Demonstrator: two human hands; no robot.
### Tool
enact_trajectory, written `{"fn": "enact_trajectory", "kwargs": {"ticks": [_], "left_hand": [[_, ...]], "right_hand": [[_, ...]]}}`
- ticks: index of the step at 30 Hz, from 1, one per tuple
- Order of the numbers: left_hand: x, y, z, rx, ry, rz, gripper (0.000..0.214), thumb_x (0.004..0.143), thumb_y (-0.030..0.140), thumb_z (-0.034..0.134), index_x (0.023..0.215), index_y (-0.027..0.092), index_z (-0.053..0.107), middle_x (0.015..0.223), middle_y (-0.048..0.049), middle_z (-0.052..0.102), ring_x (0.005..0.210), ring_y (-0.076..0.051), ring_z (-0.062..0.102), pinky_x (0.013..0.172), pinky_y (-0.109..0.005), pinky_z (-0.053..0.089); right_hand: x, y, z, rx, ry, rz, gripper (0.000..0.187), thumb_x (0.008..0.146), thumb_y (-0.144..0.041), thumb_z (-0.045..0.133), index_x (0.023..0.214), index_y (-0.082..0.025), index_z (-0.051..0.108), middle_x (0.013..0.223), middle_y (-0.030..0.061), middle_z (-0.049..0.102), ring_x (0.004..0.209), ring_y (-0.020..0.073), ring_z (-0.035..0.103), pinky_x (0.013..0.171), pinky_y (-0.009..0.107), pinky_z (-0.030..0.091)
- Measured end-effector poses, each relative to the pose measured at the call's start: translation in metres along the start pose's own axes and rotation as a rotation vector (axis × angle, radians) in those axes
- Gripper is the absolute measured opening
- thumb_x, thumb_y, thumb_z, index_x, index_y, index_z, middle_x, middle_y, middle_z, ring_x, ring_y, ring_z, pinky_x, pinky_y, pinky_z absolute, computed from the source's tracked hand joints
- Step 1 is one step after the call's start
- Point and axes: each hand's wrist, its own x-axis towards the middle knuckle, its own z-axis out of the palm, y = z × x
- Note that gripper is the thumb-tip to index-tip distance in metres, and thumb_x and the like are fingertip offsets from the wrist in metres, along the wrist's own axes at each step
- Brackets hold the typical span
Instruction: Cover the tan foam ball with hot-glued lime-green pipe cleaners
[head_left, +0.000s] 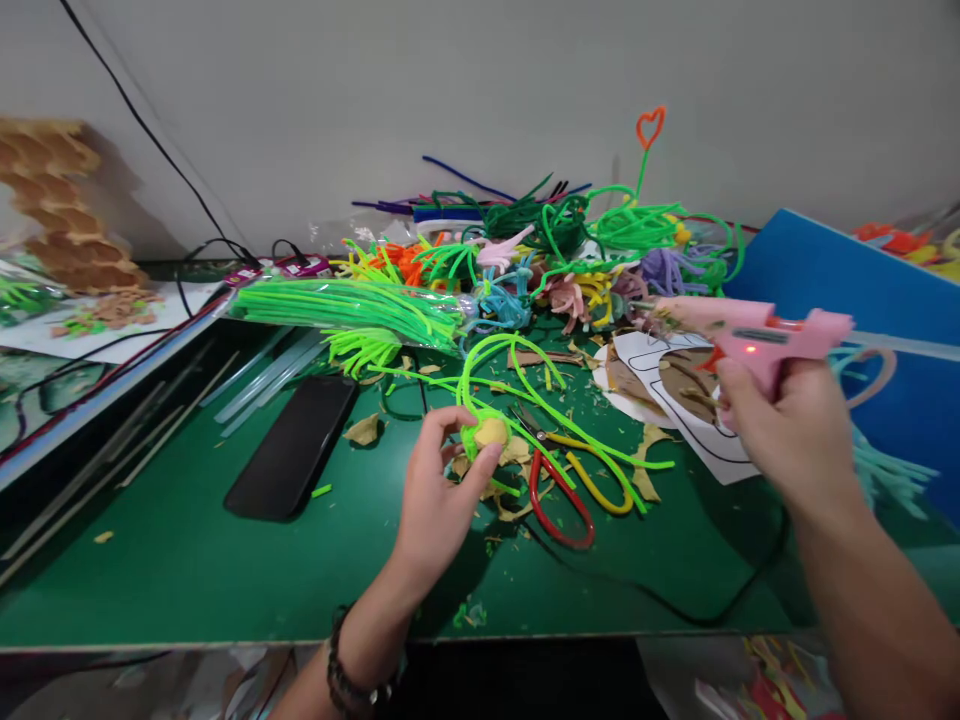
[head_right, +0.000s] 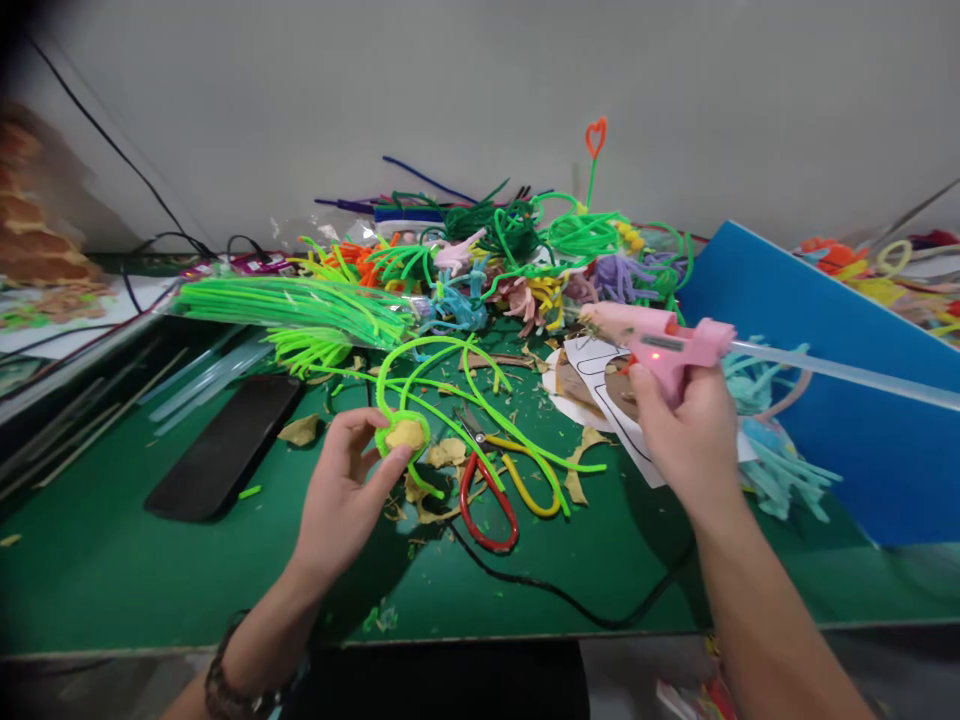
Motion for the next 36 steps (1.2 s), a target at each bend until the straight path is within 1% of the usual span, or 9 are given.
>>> {"fn": "enact_trajectory", "kwargs": {"ticks": [2,5,8,11,15,23,28,31,36], "left_hand": [[0.0,0.0,0.0,0.006,0.002,0.006,0.015,0.075,0.024,0.059,0.086,0.022,0.049,0.088,-0.0011,0.056,0.086,-0.014,0.057,0.072,-0.026,0.046],[0.0,0.0,0.0,0.009,-0.008,0.007,0.015,0.075,0.024,0.059,0.086,0.021,0.049,0.088,-0.0013,0.056,0.086,-0.014,0.057,0.071,-0.026,0.047],[0.0,0.0,0.0,0.01,-0.022,0.025,0.016,0.074,0.024,0.06,0.085,0.022,0.049,0.088,-0.0014,0.057,0.086,-0.015,0.057,0.07,-0.026,0.047],[0.0,-0.001,0.0,0.011,-0.017,0.053,0.016,0.073,0.023,0.061,0.083,0.022,0.05,0.087,-0.0011,0.057,0.085,-0.015,0.057,0.069,-0.026,0.046],[0.0,0.0,0.0,0.018,-0.018,0.101,0.016,0.072,0.02,0.061,0.083,0.022,0.05,0.088,-0.0007,0.057,0.086,-0.014,0.056,0.069,-0.025,0.045],[-0.001,0.0,0.0,0.036,-0.019,0.097,0.016,0.072,0.02,0.061,0.084,0.022,0.05,0.089,-0.0007,0.057,0.087,-0.015,0.055,0.071,-0.027,0.043],[-0.001,-0.002,-0.001,0.029,-0.019,0.085,0.016,0.074,0.022,0.06,0.086,0.022,0.05,0.091,-0.0009,0.056,0.088,-0.015,0.055,0.071,-0.027,0.044],[-0.001,-0.001,-0.001,0.035,0.009,0.079,0.015,0.074,0.021,0.059,0.085,0.023,0.049,0.09,0.0001,0.055,0.088,-0.014,0.055,0.071,-0.025,0.045],[0.001,-0.001,-0.001,0.082,0.028,0.068,0.014,0.074,0.023,0.058,0.084,0.024,0.049,0.089,0.0007,0.056,0.088,-0.013,0.056,0.07,-0.024,0.047]], "right_hand": [[-0.007,-0.016,-0.005,-0.117,0.023,0.143,0.021,0.072,-0.034,0.062,0.065,-0.023,0.047,0.049,0.0005,0.047,0.043,0.0142,0.045,0.04,0.028,0.032],[-0.023,-0.039,-0.003,-0.058,-0.013,0.111,0.03,0.064,-0.037,0.069,0.054,-0.024,0.045,0.042,-0.0022,0.044,0.038,0.0127,0.043,0.034,0.026,0.03],[-0.04,-0.052,0.007,0.034,-0.049,0.099,0.028,0.062,-0.038,0.07,0.053,-0.024,0.048,0.041,-0.0027,0.048,0.038,0.0147,0.047,0.034,0.028,0.036],[-0.048,-0.055,0.017,0.096,-0.075,0.06,0.023,0.064,-0.035,0.067,0.054,-0.024,0.049,0.044,-0.002,0.052,0.041,0.0156,0.051,0.037,0.028,0.04],[-0.05,-0.051,0.025,0.098,-0.13,0.032,0.024,0.061,-0.034,0.063,0.052,-0.024,0.043,0.039,-0.0039,0.046,0.035,0.0128,0.044,0.032,0.026,0.034],[-0.052,-0.064,0.021,0.07,-0.176,0.158,0.022,0.061,-0.029,0.057,0.051,-0.025,0.038,0.043,-0.0032,0.042,0.041,0.0129,0.041,0.037,0.026,0.034],[-0.039,-0.051,0.015,-0.004,-0.177,0.155,0.021,0.057,-0.03,0.056,0.048,-0.025,0.037,0.043,-0.0021,0.042,0.041,0.0134,0.04,0.039,0.027,0.03],[-0.027,-0.034,0.015,-0.167,-0.262,0.125,0.019,0.051,-0.031,0.053,0.043,-0.025,0.036,0.039,-0.0019,0.038,0.039,0.013,0.037,0.039,0.027,0.027],[-0.021,-0.016,0.015,-0.244,-0.388,0.114,0.017,0.052,-0.035,0.048,0.044,-0.023,0.038,0.041,-0.0004,0.044,0.042,0.0136,0.041,0.043,0.027,0.03]]}}
